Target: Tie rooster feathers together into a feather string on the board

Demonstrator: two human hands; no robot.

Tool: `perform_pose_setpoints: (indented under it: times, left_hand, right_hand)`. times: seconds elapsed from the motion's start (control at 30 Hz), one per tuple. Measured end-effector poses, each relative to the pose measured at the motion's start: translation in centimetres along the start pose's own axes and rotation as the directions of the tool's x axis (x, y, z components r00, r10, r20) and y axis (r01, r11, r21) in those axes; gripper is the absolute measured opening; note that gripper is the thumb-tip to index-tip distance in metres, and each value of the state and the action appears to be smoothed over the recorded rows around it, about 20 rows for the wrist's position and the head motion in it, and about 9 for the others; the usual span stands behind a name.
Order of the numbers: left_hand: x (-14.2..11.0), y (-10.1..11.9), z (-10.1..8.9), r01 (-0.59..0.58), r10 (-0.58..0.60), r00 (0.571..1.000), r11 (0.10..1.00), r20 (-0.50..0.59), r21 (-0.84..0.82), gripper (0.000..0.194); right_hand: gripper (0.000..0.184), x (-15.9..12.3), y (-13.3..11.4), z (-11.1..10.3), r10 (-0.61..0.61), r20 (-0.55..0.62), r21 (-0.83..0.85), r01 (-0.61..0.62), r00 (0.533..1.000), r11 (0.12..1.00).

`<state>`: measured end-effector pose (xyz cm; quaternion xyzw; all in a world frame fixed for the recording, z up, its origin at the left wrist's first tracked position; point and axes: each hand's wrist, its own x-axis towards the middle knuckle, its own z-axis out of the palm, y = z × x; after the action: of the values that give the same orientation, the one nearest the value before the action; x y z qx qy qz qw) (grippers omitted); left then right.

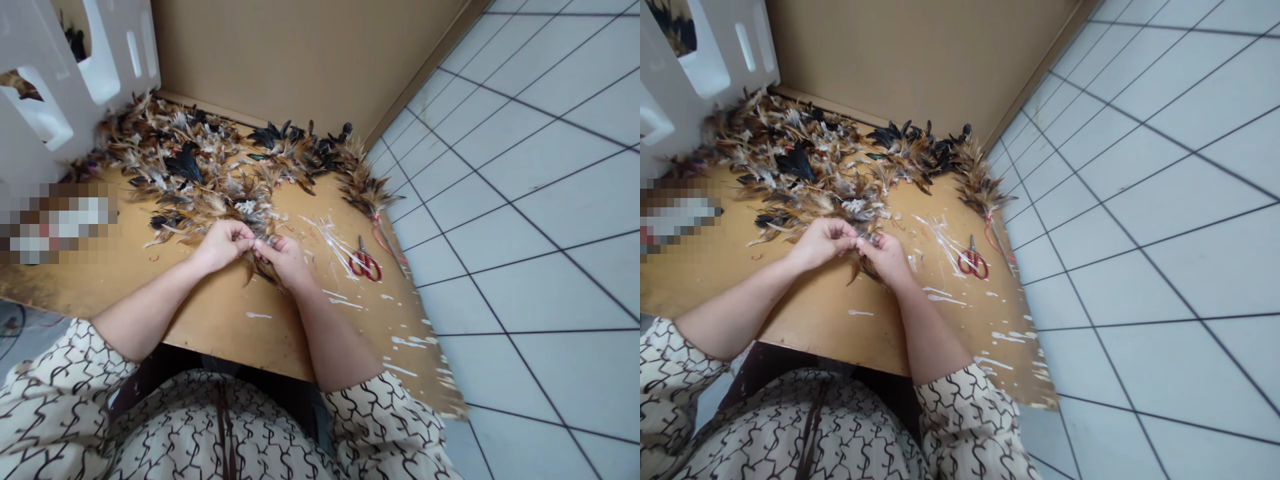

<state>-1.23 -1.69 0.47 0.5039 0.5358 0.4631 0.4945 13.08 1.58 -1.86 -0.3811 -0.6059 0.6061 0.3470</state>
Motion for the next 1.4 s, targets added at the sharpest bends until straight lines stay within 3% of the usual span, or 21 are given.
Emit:
perform_pose_setpoints:
  times: [0.33,0.53,0.77,0.97,1.2,1.4]
  left_hand:
    - [0.11,-0.55,-0.14,-0.088,0.093,0.996,0.978,-0.017,0.189,0.016]
    - [0.07,-0.32,-0.11,-0.083,0.095,0.995,0.962,-0.034,0.262,0.018]
    - [0.31,-0.56,-0.15,0.009,-0.010,0.999,1.000,0.045,0.014,0.016]
    - [0.33,-0.55,-0.13,0.080,-0.069,0.996,0.971,0.055,-0.226,0.014]
    - [0.32,-0.44,-0.31,0.103,-0.081,0.993,0.949,0.085,-0.297,0.016]
    - [0.32,-0.43,-0.20,0.122,-0.110,0.992,0.950,0.056,-0.289,0.014]
  right_hand:
    - [0.039,-0.08,-0.09,0.07,0.019,-0.027,-0.031,-0.020,0.999,0.999]
    - [0.036,-0.12,-0.04,0.02,0.024,-0.031,-0.055,-0.026,0.999,0.998]
    - [0.037,-0.05,0.11,0.11,0.016,-0.029,-0.020,-0.016,0.999,1.000]
    - [0.040,0.07,0.33,0.09,-0.011,-0.034,-0.002,0.011,0.999,1.000]
    - [0.039,0.27,0.30,-0.16,0.014,-0.042,0.059,-0.011,0.999,0.998]
    - [0.033,0.51,0.41,-0.39,-0.013,-0.160,0.176,0.041,0.987,0.984]
